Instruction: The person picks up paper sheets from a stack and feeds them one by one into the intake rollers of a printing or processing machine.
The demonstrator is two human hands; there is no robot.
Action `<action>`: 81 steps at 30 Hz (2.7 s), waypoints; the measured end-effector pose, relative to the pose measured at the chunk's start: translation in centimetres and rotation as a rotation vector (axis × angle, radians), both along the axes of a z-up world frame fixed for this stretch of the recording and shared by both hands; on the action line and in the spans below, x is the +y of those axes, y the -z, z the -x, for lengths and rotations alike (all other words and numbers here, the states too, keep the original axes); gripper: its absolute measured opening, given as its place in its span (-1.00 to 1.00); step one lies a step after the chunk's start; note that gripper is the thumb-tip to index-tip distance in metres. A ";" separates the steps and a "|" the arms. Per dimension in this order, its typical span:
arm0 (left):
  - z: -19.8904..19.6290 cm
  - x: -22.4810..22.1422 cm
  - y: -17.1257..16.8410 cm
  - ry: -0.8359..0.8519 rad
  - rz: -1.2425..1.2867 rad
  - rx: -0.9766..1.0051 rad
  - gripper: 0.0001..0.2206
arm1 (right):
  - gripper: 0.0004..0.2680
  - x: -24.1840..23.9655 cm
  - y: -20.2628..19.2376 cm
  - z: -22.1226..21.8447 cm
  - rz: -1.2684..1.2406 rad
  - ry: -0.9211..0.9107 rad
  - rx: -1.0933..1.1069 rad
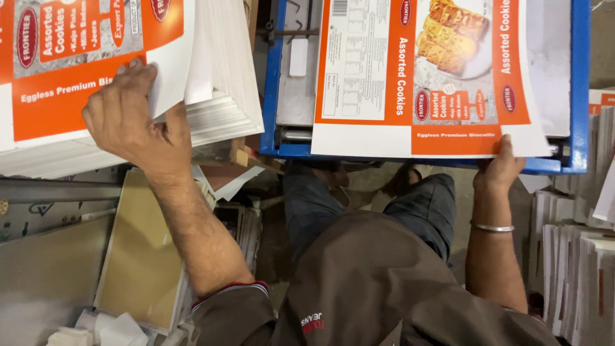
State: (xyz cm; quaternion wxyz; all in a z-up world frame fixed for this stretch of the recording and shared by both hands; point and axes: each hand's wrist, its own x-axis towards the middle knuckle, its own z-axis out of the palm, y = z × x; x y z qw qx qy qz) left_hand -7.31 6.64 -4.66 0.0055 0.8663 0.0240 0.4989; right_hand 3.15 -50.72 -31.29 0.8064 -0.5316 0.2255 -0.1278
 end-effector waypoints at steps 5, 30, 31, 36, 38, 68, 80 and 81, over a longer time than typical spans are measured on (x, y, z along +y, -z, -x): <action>0.0 -0.2 -0.1 -0.003 0.009 0.003 -0.46 | -0.75 -1.4 3.5 1.7 -0.044 -0.146 0.090; -0.1 0.0 0.3 0.004 0.013 -0.014 -0.44 | -0.83 -1.5 5.4 3.3 -0.016 -0.136 0.055; -0.2 0.0 0.4 0.003 0.015 -0.013 -0.43 | -0.82 -1.5 5.3 3.3 -0.005 -0.144 0.050; 0.0 -0.2 0.0 0.007 0.018 0.013 -0.41 | -0.83 -1.5 5.7 3.0 -0.026 -0.123 0.064; 0.2 -0.6 -0.6 -0.014 0.032 0.044 -0.44 | -0.84 -1.6 5.8 2.9 -0.040 -0.125 0.057; 6.5 -17.5 -7.9 0.449 -0.070 0.515 -0.50 | -0.64 10.7 -14.8 -4.8 -0.466 -0.622 -0.267; 3.0 -3.7 -7.0 0.002 -0.082 0.440 -0.58 | -0.70 -2.5 -4.4 -6.6 -0.008 -0.063 -0.293; 3.1 -3.9 -6.9 -0.004 -0.112 0.421 -0.59 | -0.71 -2.7 -4.1 -6.1 0.008 -0.012 -0.244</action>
